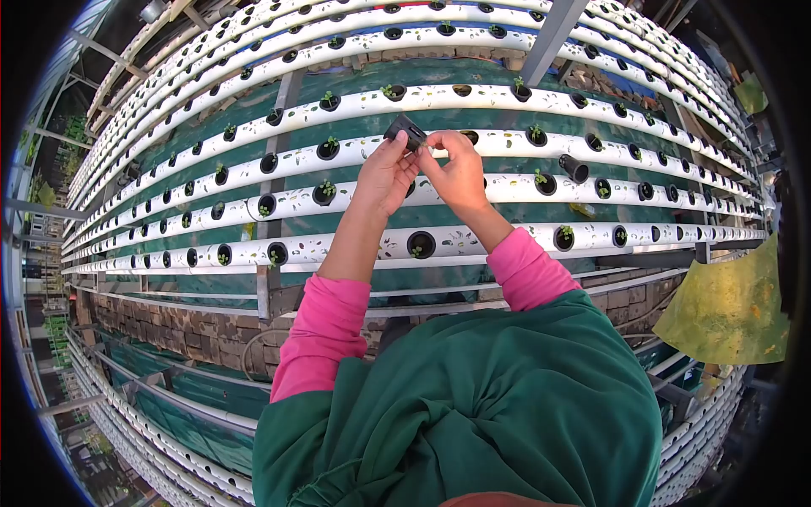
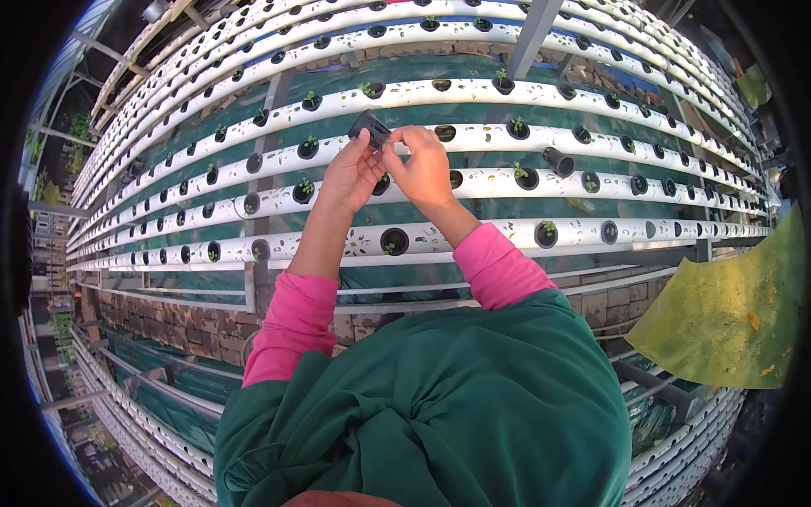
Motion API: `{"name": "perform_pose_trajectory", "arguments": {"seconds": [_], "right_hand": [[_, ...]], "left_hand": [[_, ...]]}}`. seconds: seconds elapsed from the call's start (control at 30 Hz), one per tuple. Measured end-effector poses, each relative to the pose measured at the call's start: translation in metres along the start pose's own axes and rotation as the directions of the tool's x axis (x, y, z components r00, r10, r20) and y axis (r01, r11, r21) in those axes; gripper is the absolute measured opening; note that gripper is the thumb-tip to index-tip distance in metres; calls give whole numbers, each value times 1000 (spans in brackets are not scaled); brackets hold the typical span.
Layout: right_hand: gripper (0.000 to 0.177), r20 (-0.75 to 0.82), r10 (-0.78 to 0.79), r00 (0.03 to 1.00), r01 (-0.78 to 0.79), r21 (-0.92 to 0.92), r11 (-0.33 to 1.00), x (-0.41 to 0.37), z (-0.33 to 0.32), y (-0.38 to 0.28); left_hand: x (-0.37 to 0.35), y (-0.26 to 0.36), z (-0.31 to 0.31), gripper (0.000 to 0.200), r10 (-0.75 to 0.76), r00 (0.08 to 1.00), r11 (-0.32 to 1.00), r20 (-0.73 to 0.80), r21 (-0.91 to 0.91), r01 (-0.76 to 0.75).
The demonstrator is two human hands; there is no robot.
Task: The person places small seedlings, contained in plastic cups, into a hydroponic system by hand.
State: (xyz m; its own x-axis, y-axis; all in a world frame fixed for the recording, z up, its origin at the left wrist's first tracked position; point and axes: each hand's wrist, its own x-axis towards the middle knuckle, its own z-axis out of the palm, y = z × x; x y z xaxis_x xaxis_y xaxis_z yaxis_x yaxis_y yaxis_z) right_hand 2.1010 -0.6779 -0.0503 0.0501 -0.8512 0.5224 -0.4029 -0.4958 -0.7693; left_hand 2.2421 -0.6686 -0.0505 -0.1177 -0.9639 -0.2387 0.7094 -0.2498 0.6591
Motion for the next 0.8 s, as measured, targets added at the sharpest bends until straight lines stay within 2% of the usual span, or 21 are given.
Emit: {"name": "perform_pose_trajectory", "arguments": {"seconds": [0.07,0.2,0.27,0.33,0.4,0.43,0.47,0.5,0.53,0.57,0.6,0.63,0.7,0.73,0.77,0.8], "right_hand": [[12,-47,-154,987,149,-93,984,1,1,1],[12,-59,-206,977,198,-117,973,1,0,2],[11,-24,-223,974,216,-174,961,-1,-4,0],[14,16,-232,973,231,-156,960,-1,-5,10],[17,55,-245,968,250,-136,959,4,-12,13],[20,120,-163,979,177,-118,977,8,-20,9],[23,188,-79,979,100,-106,989,12,-28,3],[23,188,-78,979,100,-107,989,17,-34,-3],[24,263,-90,960,110,-62,992,24,-41,-10],[25,337,-104,936,116,-17,993,28,-44,-13],[26,348,-186,919,203,-13,979,30,-41,-6],[26,347,-187,919,205,-13,979,33,-40,-1],[23,486,-136,863,128,50,991,40,-41,9],[19,530,-105,842,76,76,994,44,-41,16],[19,532,-106,840,76,77,994,49,-41,21],[16,572,-31,820,-12,71,997,55,-40,26]], "left_hand": [[-1,-2,1,26,2,1000,1000,5,-5,-2],[0,-6,-1,27,-8,1000,1000,2,-27,8],[-2,-7,0,27,-12,1000,1000,-11,-21,12],[-4,-8,2,27,-16,1000,1000,-19,-14,16],[-2,-9,0,26,53,997,995,-49,90,-48],[1,-10,-4,26,54,997,995,-48,89,-50],[4,-13,-9,25,94,992,974,-84,213,-74],[6,-15,-11,25,138,984,938,-112,334,-93],[5,-14,-9,25,138,984,938,-112,333,-93],[4,-15,-6,25,156,984,888,-82,448,-104],[4,-15,-4,26,172,984,822,-48,557,-116],[5,-16,-3,26,173,984,822,-46,556,-118],[10,-17,-1,28,229,973,796,33,568,-207],[12,-15,-2,39,210,976,747,63,634,-202],[14,-15,-2,39,211,975,747,62,633,-202],[15,-15,0,46,222,974,754,48,625,-203]]}}
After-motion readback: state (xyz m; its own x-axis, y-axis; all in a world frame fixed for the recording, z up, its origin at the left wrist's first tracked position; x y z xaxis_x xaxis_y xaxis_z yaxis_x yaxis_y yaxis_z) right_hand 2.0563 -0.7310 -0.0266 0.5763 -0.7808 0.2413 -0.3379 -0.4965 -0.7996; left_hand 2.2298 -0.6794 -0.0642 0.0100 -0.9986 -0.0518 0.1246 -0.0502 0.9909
